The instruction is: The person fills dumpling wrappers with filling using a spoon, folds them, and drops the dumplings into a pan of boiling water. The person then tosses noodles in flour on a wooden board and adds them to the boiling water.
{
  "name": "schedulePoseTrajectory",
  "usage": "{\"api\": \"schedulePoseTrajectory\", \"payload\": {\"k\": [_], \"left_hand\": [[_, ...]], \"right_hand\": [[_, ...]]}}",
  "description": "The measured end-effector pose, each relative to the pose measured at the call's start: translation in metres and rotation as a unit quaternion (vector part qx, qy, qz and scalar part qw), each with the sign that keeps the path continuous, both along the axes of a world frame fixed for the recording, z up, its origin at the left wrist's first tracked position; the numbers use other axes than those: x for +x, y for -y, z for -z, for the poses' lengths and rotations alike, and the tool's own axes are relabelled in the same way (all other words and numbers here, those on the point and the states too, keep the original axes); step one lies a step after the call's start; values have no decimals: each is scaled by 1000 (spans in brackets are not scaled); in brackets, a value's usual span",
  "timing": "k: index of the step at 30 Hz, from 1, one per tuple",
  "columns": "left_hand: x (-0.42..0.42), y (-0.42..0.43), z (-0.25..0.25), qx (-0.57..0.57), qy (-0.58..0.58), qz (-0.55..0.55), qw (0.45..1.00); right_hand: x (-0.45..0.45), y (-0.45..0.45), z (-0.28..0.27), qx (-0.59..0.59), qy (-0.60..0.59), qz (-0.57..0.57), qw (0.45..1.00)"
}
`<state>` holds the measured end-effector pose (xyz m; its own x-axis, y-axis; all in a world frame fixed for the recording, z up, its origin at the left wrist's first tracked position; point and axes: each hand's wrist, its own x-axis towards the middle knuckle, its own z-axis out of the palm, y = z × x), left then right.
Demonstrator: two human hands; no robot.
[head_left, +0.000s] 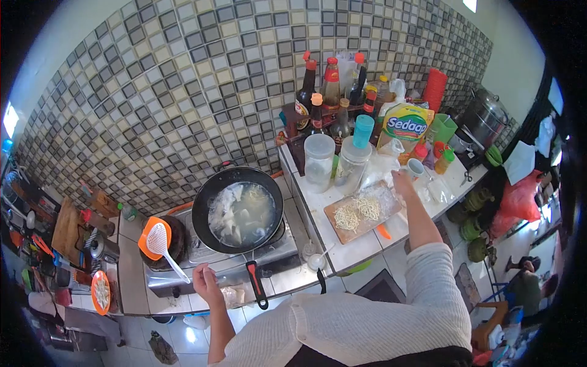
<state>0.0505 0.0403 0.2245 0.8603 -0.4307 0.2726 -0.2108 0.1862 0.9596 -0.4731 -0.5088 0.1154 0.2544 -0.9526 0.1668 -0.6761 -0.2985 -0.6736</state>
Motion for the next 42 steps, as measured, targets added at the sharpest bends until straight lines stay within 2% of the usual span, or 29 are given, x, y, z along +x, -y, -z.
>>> {"api": "schedulePoseTrajectory", "payload": {"k": [1,2,3,4,8,9,10,12,14,16,18,19,20,22,23,25,26,30,32,33,35,36,38,40,41,42], "left_hand": [[0,0,0,-1,-4,-1,1000],[1,1,0,-5,-16,-4,1000],[1,2,0,-9,-28,-6,1000],[2,4,0,-10,-31,-6,999],[5,12,5,-35,-72,3,997],[5,16,8,-54,-77,14,995],[7,18,10,-73,-80,24,994],[5,23,10,-93,-134,23,986],[3,26,6,-111,-152,20,982],[1,25,5,-144,-220,35,964],[0,17,5,-149,-226,31,962],[1,11,10,-147,-231,23,962],[2,5,14,-144,-236,15,961],[1,-12,10,-125,-241,-10,962],[1,-20,11,-105,-249,-25,963],[3,-37,21,-104,-259,-27,960],[3,-44,26,-101,-267,-20,958],[-2,-55,26,-60,-271,-41,960],[3,-52,33,-56,-270,-27,961],[6,-49,35,-58,-261,-16,963],[6,-38,33,-54,-246,-6,968],[9,-30,34,-52,-249,3,967],[16,-16,35,-43,-228,4,973],[16,-1,25,-54,-240,7,969],[14,5,17,-50,-209,16,977],[12,12,13,-46,-177,25,983]], "right_hand": [[5,-13,-21,-1,-4,-1,1000],[17,-38,-57,187,168,37,967],[35,-66,-97,362,328,74,869],[49,-81,-119,362,325,74,871],[118,-123,-193,513,173,-125,831],[145,-139,-205,492,133,-143,848],[175,-155,-211,470,94,-163,863],[228,-178,-209,499,61,-210,839],[282,-168,-154,592,131,-265,750],[337,-153,-112,663,212,-316,645],[387,-187,-129,595,291,-165,731],[409,-162,-98,580,263,-241,733],[419,-165,-108,582,257,-248,731],[432,-180,-135,454,189,-189,850],[434,-180,-141,404,151,-214,876],[419,-190,-174,194,51,-321,926],[411,-188,-178,65,11,-363,929],[360,-175,-183,45,83,-391,916],[314,-158,-185,159,82,-423,889],[287,-154,-189,160,80,-411,894],[232,-148,-195,387,129,-271,872],[205,-142,-189,387,131,-262,874],[154,-133,-167,391,208,-182,878],[119,-141,-159,273,113,-67,953],[99,-137,-142,272,115,-61,954],[79,-128,-114,131,38,-45,990]]}}
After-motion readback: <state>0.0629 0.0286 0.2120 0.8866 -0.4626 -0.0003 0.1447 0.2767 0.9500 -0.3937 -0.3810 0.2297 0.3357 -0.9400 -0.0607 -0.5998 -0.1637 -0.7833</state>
